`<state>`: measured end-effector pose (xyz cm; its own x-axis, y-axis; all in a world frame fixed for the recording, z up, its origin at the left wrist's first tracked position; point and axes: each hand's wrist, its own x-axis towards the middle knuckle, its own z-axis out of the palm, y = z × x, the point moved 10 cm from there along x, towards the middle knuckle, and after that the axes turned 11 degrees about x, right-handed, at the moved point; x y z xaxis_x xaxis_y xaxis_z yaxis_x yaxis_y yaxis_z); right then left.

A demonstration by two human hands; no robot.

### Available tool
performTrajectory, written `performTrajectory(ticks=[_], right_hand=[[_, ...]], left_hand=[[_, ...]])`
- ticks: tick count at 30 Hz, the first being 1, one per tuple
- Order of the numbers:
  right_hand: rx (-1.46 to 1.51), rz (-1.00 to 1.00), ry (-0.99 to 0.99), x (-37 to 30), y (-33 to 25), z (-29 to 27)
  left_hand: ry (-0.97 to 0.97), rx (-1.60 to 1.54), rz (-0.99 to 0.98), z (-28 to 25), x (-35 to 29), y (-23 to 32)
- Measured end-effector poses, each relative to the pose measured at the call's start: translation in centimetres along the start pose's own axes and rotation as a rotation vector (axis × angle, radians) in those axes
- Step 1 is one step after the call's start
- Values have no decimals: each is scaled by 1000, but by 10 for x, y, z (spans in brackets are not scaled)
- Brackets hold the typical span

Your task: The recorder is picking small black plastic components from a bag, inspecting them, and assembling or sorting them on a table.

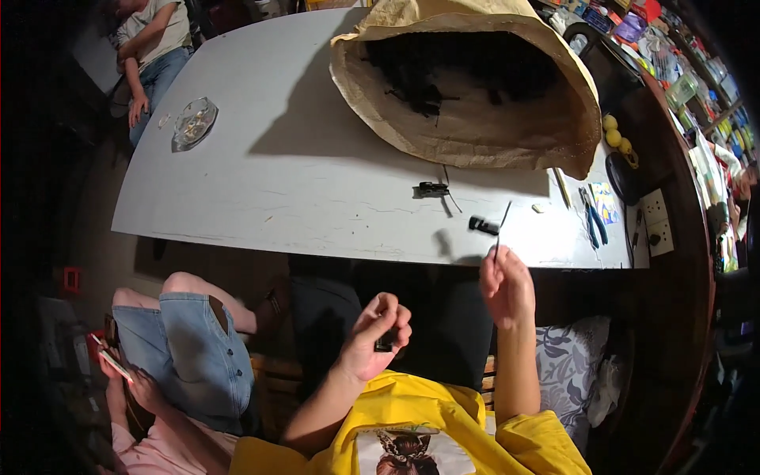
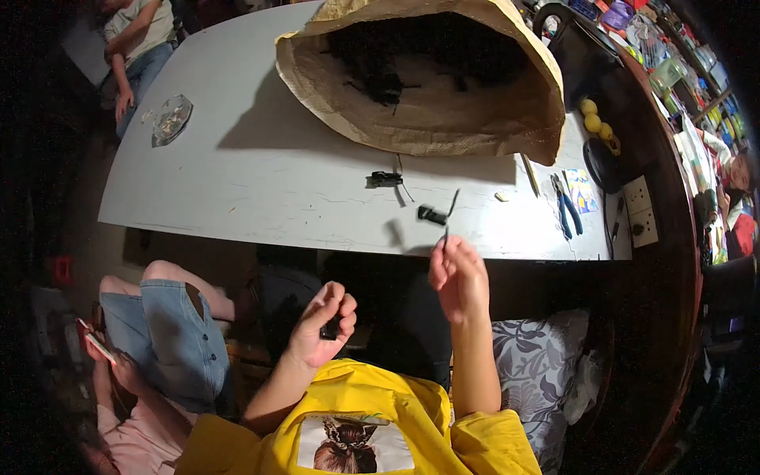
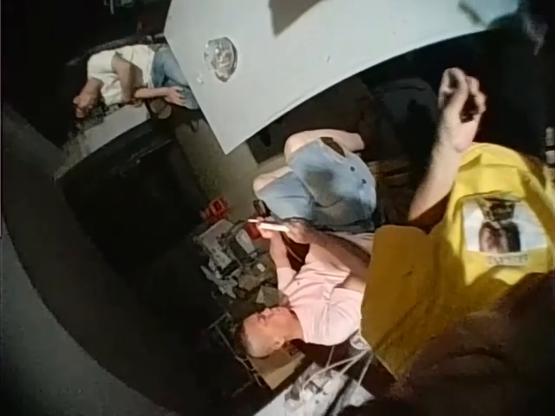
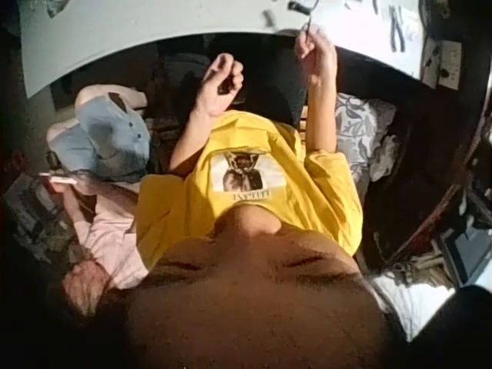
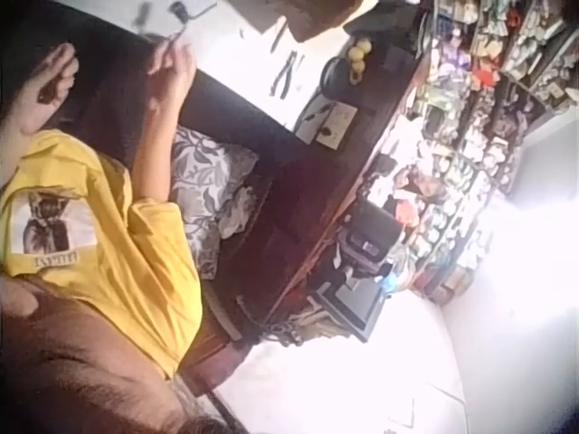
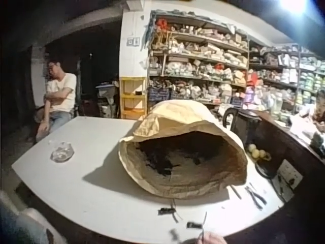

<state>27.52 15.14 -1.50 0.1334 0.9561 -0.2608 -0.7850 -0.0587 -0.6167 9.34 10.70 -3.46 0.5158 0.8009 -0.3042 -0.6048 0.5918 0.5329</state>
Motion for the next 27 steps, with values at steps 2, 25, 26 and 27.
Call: performTrajectory(ticks=[2,25,26,27], right_hand=[[3,143,-202,-19,34,31],[-636,120,74,-64,108,-15],[-635,113,69,-60,103,-18],[-931,57,-88,-57,98,5]], left_hand=[[-14,120,96,-2,-3,10],[130,985,690,4,-47,22],[127,987,697,6,-47,24],[197,1029,829,7,-54,33]])
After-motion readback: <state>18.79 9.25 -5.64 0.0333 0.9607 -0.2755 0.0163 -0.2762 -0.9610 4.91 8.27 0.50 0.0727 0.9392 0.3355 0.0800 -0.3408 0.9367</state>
